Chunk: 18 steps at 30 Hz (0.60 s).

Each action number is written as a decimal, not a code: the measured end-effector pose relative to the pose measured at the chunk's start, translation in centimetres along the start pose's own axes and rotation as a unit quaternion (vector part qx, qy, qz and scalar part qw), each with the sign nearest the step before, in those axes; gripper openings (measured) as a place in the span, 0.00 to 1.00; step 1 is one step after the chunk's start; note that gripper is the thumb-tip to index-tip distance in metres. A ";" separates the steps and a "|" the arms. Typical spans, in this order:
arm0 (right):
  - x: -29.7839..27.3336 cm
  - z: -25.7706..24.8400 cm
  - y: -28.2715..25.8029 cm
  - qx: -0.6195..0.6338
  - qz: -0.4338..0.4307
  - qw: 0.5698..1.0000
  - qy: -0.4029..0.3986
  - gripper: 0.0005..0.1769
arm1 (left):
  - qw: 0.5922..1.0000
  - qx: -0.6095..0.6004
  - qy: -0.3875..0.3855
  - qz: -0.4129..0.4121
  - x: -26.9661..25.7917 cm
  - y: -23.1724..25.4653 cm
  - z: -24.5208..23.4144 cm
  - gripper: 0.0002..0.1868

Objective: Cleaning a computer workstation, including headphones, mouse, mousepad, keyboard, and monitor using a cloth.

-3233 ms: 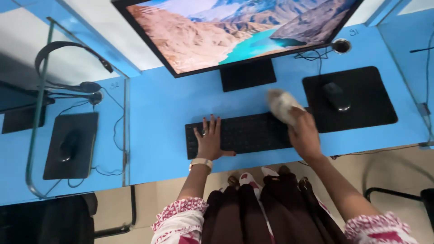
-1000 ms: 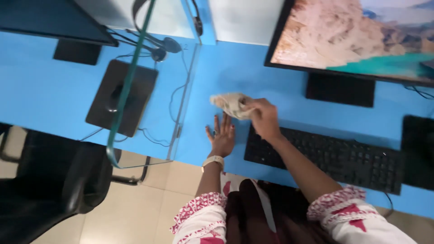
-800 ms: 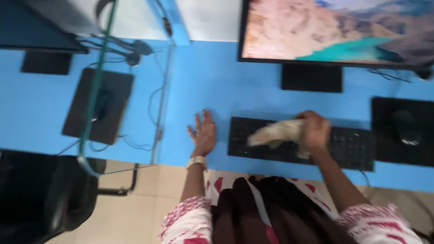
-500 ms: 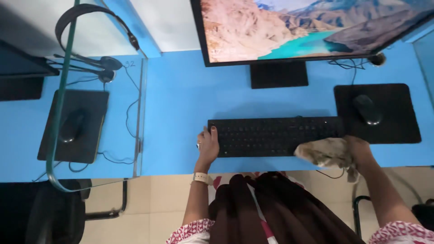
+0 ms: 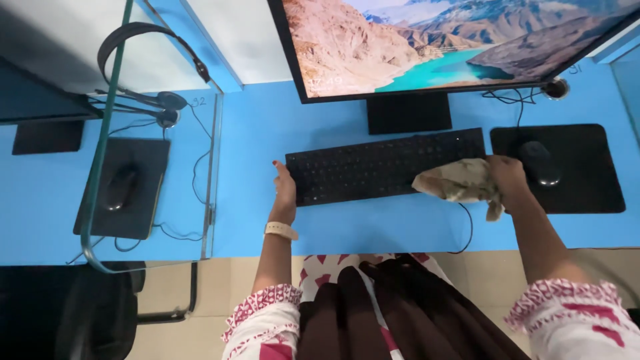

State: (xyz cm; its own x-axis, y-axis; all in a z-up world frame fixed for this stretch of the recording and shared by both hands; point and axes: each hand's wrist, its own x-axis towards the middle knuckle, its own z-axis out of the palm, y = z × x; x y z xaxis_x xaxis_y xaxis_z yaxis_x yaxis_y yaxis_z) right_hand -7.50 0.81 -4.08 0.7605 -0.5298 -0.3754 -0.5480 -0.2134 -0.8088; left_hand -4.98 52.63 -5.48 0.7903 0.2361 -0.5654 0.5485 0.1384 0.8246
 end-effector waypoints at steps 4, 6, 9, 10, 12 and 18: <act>0.8 0.2 1.2 -0.070 -0.005 0.997 0.006 0.27 | 0.999 -0.004 0.010 -0.038 1.0 -0.7 0.4 0.54; 0.7 1.0 2.1 -0.088 0.004 0.996 -0.010 0.28 | 0.999 -0.021 -0.029 -0.038 4.1 -3.6 -0.5 0.55; -0.5 1.4 3.1 -0.034 0.025 0.999 0.000 0.27 | 0.999 -0.018 -0.016 -0.046 1.4 -2.6 -0.2 0.55; -1.0 1.7 3.7 -0.036 0.029 0.999 0.000 0.27 | 0.998 -0.017 -0.015 -0.050 0.6 -2.6 -0.2 0.55; -1.6 2.2 4.6 -0.056 -0.079 0.995 0.037 0.26 | 0.998 -0.061 -0.010 -0.024 -0.7 -2.3 -0.2 0.54; -5.5 4.9 8.0 -0.157 -0.206 0.955 0.144 0.20 | 0.992 -0.028 -0.010 0.119 -4.4 -4.6 -1.3 0.39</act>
